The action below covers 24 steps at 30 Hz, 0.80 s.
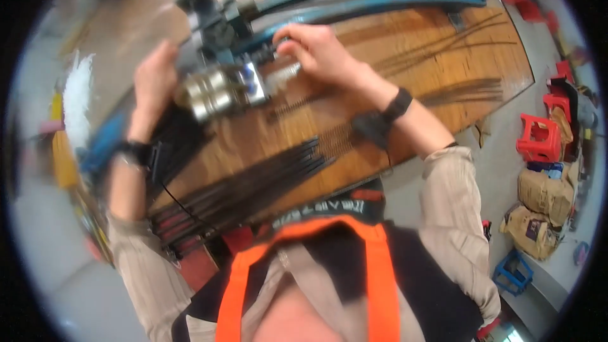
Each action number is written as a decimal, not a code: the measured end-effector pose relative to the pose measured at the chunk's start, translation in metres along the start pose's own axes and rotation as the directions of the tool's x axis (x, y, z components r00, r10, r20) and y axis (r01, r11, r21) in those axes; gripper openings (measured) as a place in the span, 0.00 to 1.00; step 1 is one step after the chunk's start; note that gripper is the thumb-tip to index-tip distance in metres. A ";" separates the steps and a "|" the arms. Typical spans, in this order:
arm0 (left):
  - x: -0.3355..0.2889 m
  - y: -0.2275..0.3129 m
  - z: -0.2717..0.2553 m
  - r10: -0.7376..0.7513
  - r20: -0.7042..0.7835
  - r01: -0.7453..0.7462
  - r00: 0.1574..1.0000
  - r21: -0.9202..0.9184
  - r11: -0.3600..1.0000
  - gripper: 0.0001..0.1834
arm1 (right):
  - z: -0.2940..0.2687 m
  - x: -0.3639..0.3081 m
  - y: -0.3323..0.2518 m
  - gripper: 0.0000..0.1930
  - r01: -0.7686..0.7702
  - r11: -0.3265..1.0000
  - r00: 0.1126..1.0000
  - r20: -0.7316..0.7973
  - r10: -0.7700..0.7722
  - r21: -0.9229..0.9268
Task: Sorting and aligning metal rods on a workbench jig.
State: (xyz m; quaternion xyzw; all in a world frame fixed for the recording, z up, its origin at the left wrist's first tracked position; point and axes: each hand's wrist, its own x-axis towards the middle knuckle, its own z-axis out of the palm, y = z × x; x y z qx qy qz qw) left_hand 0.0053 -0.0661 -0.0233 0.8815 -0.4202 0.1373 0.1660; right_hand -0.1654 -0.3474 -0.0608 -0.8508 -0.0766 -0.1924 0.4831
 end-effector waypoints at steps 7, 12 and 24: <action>0.011 -0.061 -0.019 0.264 -0.125 -0.220 0.957 0.285 0.933 0.05 | 0.025 -0.059 -0.019 0.08 0.291 0.795 0.903 0.428 -0.044 -0.533; -0.039 -0.079 -0.033 0.286 -0.291 -0.116 0.913 0.487 0.866 0.09 | 0.050 -0.063 -0.011 0.08 0.341 0.781 0.925 0.336 -0.178 -0.523; -0.220 0.006 -0.029 -0.200 0.223 0.133 0.954 0.282 0.950 0.07 | 0.047 -0.050 -0.046 0.10 0.277 0.912 0.935 0.304 -0.184 -0.302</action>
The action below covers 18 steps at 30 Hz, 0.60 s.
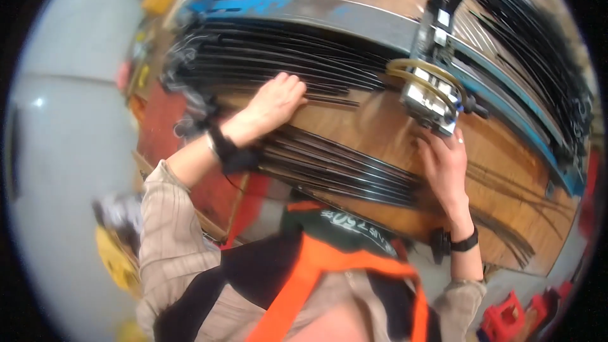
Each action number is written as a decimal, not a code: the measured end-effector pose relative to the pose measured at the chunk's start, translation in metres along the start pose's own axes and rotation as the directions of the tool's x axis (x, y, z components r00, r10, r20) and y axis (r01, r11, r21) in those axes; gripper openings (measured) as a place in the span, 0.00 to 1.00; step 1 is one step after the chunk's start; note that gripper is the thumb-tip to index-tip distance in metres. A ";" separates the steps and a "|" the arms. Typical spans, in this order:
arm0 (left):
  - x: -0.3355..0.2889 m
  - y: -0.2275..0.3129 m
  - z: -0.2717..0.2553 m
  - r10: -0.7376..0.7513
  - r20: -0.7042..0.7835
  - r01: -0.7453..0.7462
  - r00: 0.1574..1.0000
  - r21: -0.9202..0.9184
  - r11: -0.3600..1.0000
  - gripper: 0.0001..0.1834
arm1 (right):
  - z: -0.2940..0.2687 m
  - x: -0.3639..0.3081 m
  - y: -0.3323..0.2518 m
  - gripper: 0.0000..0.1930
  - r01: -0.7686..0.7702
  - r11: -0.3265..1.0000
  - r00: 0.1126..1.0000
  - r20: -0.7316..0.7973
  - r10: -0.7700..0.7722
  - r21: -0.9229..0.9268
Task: Sorting and aligning metal rods on a workbench jig.
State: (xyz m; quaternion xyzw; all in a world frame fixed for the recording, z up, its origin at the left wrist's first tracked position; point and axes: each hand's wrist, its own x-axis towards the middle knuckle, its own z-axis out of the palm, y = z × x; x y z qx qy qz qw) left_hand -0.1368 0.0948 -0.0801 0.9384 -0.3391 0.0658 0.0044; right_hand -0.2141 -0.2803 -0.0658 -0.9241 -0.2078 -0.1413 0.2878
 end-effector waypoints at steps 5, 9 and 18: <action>-0.001 -0.005 -0.007 0.094 0.063 -0.076 0.994 -0.245 0.967 0.07 | -0.007 -0.001 -0.005 0.08 -0.478 0.814 0.876 0.249 0.413 0.329; 0.008 0.018 -0.018 0.194 0.011 -0.187 0.981 -0.209 0.960 0.08 | -0.002 -0.004 -0.013 0.10 -0.347 0.893 0.927 0.248 0.281 0.286; 0.044 0.087 -0.064 0.295 -0.101 -0.311 0.950 -0.351 0.883 0.08 | 0.008 -0.019 -0.009 0.11 -0.173 0.901 0.966 -0.111 0.235 0.397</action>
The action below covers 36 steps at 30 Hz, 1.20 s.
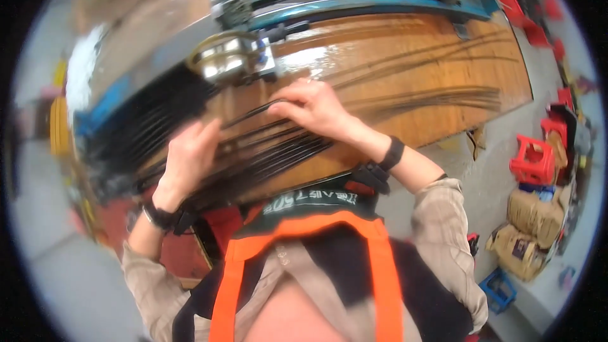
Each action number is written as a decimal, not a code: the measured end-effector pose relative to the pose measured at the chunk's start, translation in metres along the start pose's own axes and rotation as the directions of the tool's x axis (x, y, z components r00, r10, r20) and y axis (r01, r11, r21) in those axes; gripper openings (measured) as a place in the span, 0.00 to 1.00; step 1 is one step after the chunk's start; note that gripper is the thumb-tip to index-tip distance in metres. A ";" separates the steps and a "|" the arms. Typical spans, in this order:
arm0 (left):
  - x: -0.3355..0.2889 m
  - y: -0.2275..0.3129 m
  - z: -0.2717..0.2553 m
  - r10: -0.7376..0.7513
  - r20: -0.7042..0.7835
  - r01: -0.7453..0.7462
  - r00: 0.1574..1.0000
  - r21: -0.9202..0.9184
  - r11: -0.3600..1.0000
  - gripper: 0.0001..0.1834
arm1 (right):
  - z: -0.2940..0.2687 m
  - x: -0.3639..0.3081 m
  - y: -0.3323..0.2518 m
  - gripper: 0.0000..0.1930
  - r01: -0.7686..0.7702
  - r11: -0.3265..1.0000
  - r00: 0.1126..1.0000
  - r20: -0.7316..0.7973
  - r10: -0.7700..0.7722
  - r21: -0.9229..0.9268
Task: Sorting and aligning metal rods on a workbench jig.
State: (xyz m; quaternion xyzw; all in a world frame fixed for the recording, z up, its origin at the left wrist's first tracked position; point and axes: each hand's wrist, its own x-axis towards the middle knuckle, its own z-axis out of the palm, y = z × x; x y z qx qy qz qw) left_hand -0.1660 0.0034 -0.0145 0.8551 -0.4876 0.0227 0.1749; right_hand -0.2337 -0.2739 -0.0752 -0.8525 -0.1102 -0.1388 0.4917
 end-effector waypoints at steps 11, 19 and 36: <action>0.063 0.040 -0.032 0.087 0.133 -0.097 0.987 0.069 0.993 0.12 | -0.057 0.009 0.016 0.20 0.511 0.607 0.689 -0.132 -0.712 -0.609; 0.170 0.049 -0.078 0.249 0.184 -0.279 0.951 0.155 0.948 0.23 | -0.130 0.014 0.029 0.31 0.344 0.732 0.747 -0.301 -0.593 -0.589; 0.153 0.040 -0.079 0.290 0.094 -0.304 0.953 0.281 0.910 0.23 | -0.098 0.042 0.024 0.23 0.394 0.741 0.561 -0.497 -0.662 -0.544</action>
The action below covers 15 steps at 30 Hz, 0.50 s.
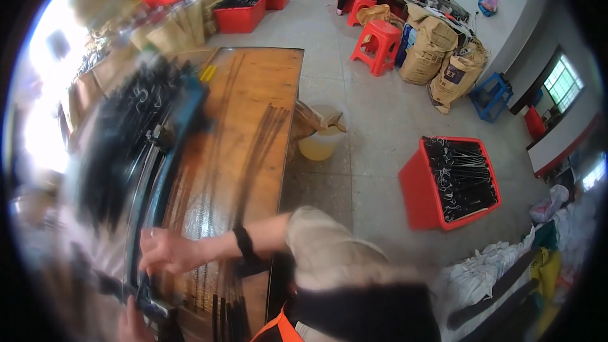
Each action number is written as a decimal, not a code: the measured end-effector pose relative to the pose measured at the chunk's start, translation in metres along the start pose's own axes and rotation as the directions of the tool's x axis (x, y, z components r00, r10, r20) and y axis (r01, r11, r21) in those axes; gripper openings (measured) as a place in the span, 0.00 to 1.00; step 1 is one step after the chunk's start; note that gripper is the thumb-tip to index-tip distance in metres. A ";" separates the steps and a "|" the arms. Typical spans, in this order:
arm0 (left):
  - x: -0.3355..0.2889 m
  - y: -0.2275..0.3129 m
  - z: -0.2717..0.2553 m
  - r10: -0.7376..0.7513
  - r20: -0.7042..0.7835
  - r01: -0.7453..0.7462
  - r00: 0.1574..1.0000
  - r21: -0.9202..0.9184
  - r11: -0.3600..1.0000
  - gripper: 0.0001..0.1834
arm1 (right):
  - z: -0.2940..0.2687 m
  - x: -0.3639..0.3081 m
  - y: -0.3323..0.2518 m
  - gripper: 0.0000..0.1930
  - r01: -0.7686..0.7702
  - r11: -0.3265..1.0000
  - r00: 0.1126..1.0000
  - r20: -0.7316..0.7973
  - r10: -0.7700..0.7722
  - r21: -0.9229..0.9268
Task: Sorting and aligning metal rods on a workbench jig.
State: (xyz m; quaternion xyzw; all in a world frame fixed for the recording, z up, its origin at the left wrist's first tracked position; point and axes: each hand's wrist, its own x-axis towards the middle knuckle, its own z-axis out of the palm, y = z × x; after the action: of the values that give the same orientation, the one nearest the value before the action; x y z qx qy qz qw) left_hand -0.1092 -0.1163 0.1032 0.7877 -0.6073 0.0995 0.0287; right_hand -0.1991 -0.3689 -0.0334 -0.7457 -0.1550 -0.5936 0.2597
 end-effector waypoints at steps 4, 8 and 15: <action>-0.018 -0.026 -0.001 -0.003 -0.092 0.009 0.996 0.064 0.998 0.23 | -0.009 -0.010 0.014 0.20 -0.058 0.998 0.994 0.096 0.059 -0.017; -0.024 -0.013 0.018 -0.069 0.000 0.069 0.998 -0.038 0.997 0.22 | 0.027 -0.009 -0.012 0.19 -0.054 0.998 0.990 0.131 0.060 -0.045; -0.056 -0.034 0.028 -0.147 0.004 0.147 0.989 0.006 0.989 0.21 | 0.035 0.004 -0.031 0.19 -0.069 0.997 0.996 0.059 0.068 0.018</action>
State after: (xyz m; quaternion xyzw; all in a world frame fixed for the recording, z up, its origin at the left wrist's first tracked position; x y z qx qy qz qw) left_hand -0.0863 -0.0586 0.0677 0.8305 -0.5474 0.0972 0.0326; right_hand -0.1868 -0.3241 -0.0288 -0.7651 -0.1428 -0.5607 0.2826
